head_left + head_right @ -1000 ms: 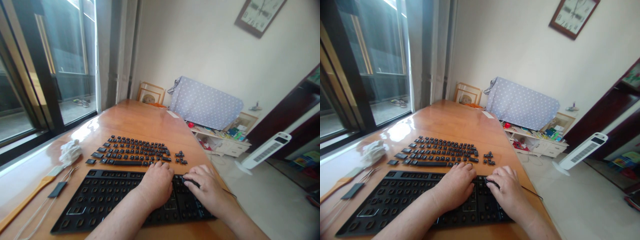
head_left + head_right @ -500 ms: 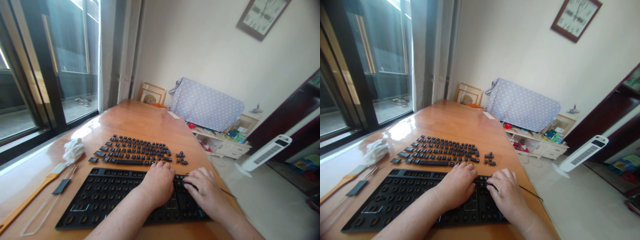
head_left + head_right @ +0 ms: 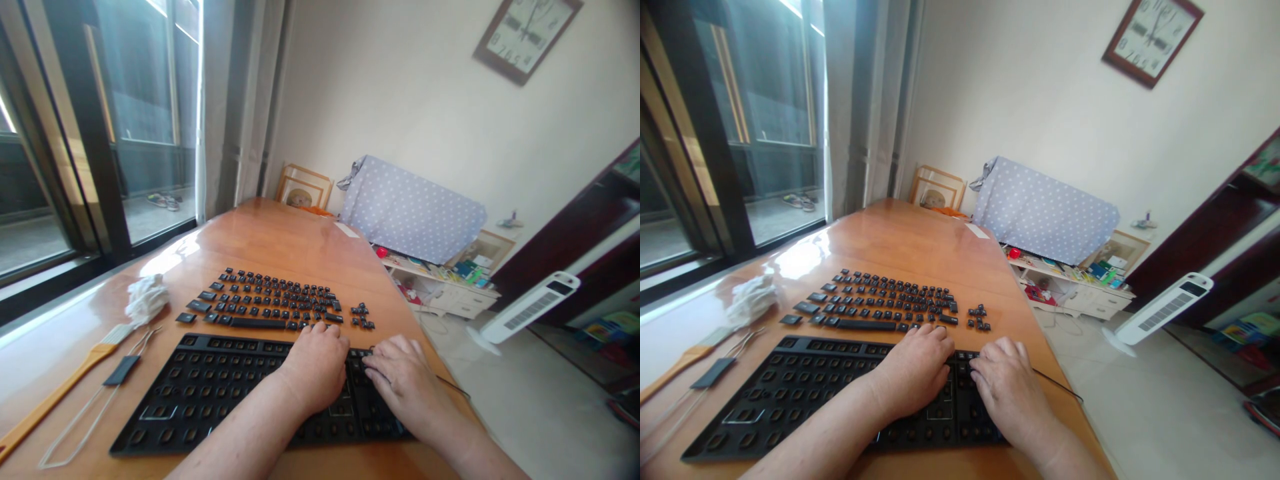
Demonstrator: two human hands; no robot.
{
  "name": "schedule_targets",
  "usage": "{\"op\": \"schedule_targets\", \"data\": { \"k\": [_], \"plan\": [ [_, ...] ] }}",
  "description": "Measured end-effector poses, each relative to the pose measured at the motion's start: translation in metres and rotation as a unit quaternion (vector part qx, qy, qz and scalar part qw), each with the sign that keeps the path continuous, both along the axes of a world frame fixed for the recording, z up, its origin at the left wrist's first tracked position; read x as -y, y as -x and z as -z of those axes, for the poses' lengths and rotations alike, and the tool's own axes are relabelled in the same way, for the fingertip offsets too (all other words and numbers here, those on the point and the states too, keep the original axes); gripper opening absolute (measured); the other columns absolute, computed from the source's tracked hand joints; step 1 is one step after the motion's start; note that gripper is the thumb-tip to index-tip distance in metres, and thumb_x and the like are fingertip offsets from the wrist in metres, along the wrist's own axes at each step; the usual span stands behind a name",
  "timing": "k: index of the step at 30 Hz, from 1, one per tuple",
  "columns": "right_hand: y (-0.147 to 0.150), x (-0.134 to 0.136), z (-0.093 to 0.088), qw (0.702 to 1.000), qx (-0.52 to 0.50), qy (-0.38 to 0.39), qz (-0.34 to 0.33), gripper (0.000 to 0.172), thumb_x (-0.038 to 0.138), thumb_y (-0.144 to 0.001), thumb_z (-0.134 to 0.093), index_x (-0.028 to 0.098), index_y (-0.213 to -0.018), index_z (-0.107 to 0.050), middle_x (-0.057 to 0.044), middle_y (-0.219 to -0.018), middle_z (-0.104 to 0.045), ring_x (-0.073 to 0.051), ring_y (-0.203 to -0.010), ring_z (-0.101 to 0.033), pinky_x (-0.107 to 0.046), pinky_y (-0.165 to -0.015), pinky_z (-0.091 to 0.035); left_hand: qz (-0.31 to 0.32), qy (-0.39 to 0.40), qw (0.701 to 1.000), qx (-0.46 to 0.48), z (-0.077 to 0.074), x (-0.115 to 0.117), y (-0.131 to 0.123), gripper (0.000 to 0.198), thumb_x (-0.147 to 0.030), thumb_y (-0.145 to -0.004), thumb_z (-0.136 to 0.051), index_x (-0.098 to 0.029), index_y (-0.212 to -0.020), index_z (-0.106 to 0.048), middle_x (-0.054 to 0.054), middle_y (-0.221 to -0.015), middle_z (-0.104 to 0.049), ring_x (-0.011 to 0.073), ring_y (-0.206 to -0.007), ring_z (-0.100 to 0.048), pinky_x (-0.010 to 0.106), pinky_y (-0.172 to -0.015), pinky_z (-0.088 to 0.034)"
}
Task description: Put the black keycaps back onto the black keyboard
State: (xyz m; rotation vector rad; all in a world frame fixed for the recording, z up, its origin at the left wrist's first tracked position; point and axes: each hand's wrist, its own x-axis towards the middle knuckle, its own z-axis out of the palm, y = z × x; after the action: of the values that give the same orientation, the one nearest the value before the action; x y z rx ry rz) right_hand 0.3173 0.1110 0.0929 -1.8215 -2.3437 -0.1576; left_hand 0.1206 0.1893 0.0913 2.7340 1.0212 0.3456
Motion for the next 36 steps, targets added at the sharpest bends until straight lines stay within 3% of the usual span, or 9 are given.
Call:
{"op": "schedule_targets", "data": {
  "k": [17,21,27,36],
  "plan": [
    [0.007,-0.004,0.007,1.0,0.007,0.007,-0.002,0.022,0.013,-0.097,-0.058,0.022,-0.081,-0.07,-0.003,-0.083,-0.062,-0.021,-0.088,-0.051,-0.036,-0.077,-0.04,-0.001,0.007,1.0,-0.007,-0.003,0.001,0.0,0.025,-0.023,-0.089,-0.043,-0.019,-0.097,-0.066,0.012,-0.112,-0.065,0.0314,-0.109,-0.059,0.052,-0.096,-0.052],
    [0.003,-0.001,0.011,1.0,-0.012,-0.002,0.005,0.02,0.015,-0.098,-0.058,0.024,-0.09,-0.073,-0.003,-0.086,-0.063,-0.022,-0.09,-0.052,-0.036,-0.078,-0.042,-0.001,0.008,1.0,-0.007,-0.003,0.0,0.001,0.024,-0.023,-0.089,-0.044,-0.019,-0.096,-0.066,0.012,-0.112,-0.065,0.0314,-0.109,-0.059,0.052,-0.096,-0.051],
    [-0.002,0.012,0.019,0.997,-0.032,-0.072,0.003,0.023,0.014,-0.1,-0.051,0.023,-0.102,-0.073,-0.007,-0.093,-0.065,-0.024,-0.091,-0.054,-0.039,-0.081,-0.044,0.003,0.003,1.0,0.003,0.0,-0.001,0.001,0.024,-0.023,-0.089,-0.043,-0.018,-0.096,-0.065,0.012,-0.11,-0.066,0.0328,-0.109,-0.06,0.054,-0.095,-0.052],
    [-0.004,0.015,0.022,0.997,-0.045,-0.062,-0.005,0.024,0.014,-0.098,-0.053,0.024,-0.102,-0.075,-0.006,-0.091,-0.065,-0.023,-0.09,-0.053,-0.039,-0.08,-0.045,0.0,0.007,1.0,-0.004,-0.003,0.0,0.001,0.022,-0.025,-0.089,-0.045,-0.019,-0.096,-0.065,0.013,-0.113,-0.065,0.032,-0.109,-0.059,0.052,-0.097,-0.051]
  ]
}}
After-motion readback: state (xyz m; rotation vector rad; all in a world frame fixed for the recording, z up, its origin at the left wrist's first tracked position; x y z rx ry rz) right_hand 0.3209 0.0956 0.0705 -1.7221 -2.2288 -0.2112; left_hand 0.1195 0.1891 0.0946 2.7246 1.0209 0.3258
